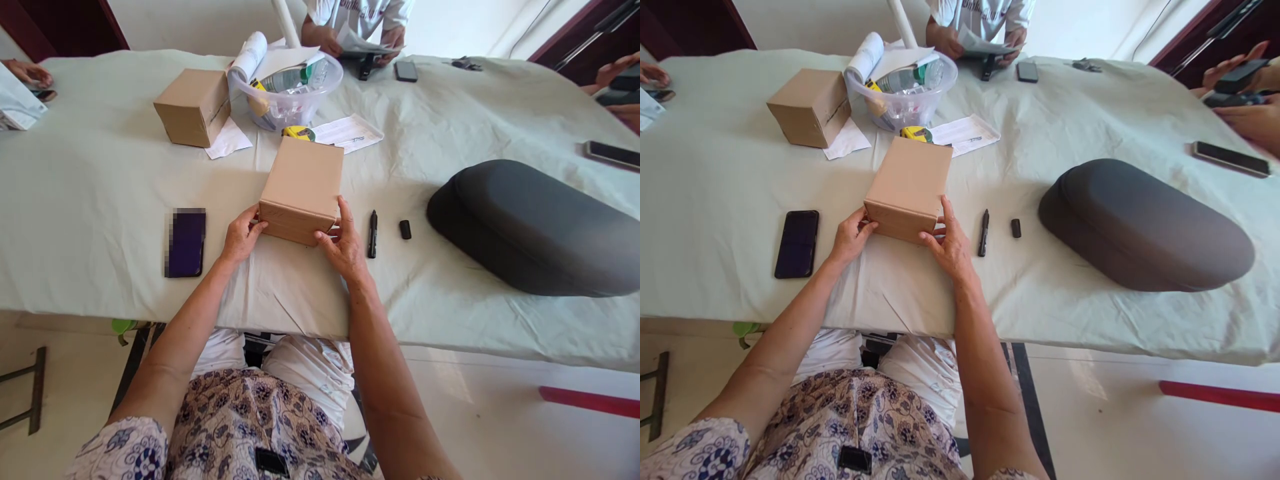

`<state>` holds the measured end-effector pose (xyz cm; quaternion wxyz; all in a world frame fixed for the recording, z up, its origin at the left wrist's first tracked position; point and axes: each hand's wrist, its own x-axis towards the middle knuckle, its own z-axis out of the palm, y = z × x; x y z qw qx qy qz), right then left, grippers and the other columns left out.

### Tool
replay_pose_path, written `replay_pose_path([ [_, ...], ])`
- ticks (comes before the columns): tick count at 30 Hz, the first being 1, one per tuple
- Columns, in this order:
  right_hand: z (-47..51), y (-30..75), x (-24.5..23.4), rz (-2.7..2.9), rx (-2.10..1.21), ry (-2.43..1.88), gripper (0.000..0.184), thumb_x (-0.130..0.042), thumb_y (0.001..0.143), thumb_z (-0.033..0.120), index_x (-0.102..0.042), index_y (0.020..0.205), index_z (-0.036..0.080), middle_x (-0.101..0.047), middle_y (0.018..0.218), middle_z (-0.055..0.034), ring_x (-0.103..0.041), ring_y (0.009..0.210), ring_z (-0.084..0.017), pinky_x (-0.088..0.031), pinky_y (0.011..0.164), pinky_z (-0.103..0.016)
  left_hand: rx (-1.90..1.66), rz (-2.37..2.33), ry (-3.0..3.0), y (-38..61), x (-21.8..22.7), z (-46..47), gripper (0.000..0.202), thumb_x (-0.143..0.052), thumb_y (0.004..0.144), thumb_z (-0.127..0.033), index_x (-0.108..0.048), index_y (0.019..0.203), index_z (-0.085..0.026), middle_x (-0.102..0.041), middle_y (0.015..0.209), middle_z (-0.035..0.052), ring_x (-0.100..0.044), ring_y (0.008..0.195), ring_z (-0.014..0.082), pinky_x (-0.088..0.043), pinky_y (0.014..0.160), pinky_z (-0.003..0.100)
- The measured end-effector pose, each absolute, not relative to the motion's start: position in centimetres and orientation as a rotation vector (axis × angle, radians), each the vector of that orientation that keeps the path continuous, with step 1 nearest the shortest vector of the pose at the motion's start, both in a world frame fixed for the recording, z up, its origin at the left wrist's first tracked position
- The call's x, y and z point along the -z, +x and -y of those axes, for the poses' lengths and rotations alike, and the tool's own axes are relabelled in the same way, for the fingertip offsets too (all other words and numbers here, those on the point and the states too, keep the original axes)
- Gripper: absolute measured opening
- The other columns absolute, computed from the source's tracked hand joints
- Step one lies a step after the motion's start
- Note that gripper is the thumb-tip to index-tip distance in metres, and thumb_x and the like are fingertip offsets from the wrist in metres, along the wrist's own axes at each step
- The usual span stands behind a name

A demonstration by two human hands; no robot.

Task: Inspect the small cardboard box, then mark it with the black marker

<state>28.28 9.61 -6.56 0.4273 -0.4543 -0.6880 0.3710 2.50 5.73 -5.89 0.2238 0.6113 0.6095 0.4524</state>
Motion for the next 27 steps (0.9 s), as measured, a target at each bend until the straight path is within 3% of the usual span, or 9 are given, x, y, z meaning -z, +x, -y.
replay_pose_path([
  [2, -9.4, 28.0, 6.3, 1.705, -0.908, -1.135, 0.088, -0.069, 0.082, 0.057, -0.032, 0.157, 0.028, -0.063, 0.126, -0.0095, -0.065, 0.075, -0.013, -0.059, 0.063, -0.027, -1.318, -1.613, 1.652, 2.6, 6.0, -5.7, 0.041, -0.064, 0.09, -0.038, -0.065, 0.128, -0.02, -0.073, 0.122, 0.0095, -0.069, 0.108, 0.022, -0.056, 0.095, 0.035],
  [5, -9.1, 27.8, 6.2, 1.639, -0.854, -1.138, 0.089, -0.067, 0.082, 0.061, -0.033, 0.156, 0.026, -0.062, 0.127, -0.0114, -0.065, 0.073, -0.013, -0.056, 0.057, -0.025, -1.458, -1.428, 1.568, 2.9, 5.9, -5.6, 0.055, -0.061, 0.091, -0.055, -0.062, 0.133, -0.02, -0.066, 0.138, 0.012, -0.063, 0.127, 0.024, -0.05, 0.109, 0.038],
  [8, -8.9, 27.7, 6.1, 1.591, -0.792, -1.136, 0.088, -0.063, 0.083, 0.063, -0.03, 0.157, 0.029, -0.057, 0.136, -0.0128, -0.067, 0.078, -0.015, -0.056, 0.058, -0.026, -1.537, -1.359, 1.511, 3.7, 5.6, -5.4, 0.063, -0.058, 0.089, -0.064, -0.06, 0.136, -0.021, -0.064, 0.14, 0.0118, -0.06, 0.132, 0.0241, -0.044, 0.117, 0.04],
  [15, -8.2, 26.9, 5.9, 1.604, -0.816, -1.058, 0.081, -0.062, 0.083, 0.067, -0.034, 0.149, 0.031, -0.048, 0.147, -0.0152, -0.066, 0.074, -0.016, -0.056, 0.053, -0.03, -1.633, -1.486, 1.512, 4.4, 4.6, -5.2, 0.06, -0.052, 0.091, -0.068, -0.067, 0.129, -0.024, -0.067, 0.136, 0.0091, -0.058, 0.133, 0.0229, -0.042, 0.119, 0.041],
  [19, -8.4, 26.5, 6.2, 1.584, -0.858, -1.052, 0.078, -0.06, 0.083, 0.07, -0.034, 0.145, 0.031, -0.055, 0.134, -0.0128, -0.064, 0.071, -0.014, -0.056, 0.051, -0.029, -1.631, -1.456, 1.52, 4.5, 4.5, -5.2, 0.056, -0.049, 0.094, -0.064, -0.062, 0.136, -0.029, -0.053, 0.153, 0.0055, -0.043, 0.147, 0.0228, -0.034, 0.125, 0.042],
  [22, -8.5, 26.4, 6.3, 1.579, -0.88, -1.05, 0.075, -0.056, 0.085, 0.07, -0.036, 0.145, 0.03, -0.06, 0.121, -0.0104, -0.063, 0.073, -0.016, -0.056, 0.052, -0.028, -1.624, -1.417, 1.459, 4.9, 4.5, -5.1, 0.054, -0.046, 0.096, -0.063, -0.062, 0.136, -0.031, -0.046, 0.159, 0.0027, -0.038, 0.151, 0.0249, -0.04, 0.121, 0.044],
  [27, -8.4, 26.2, 6.2, 1.573, -0.851, -1.076, 0.075, -0.056, 0.085, 0.067, -0.036, 0.147, 0.029, -0.059, 0.127, -0.0108, -0.064, 0.082, -0.018, -0.056, 0.054, -0.028, -1.566, -1.363, 1.385, 5.2, 4.6, -4.9, 0.056, -0.047, 0.096, -0.062, -0.054, 0.143, -0.031, -0.042, 0.161, 0.003, -0.046, 0.145, 0.0293, -0.062, 0.093, 0.039],
])
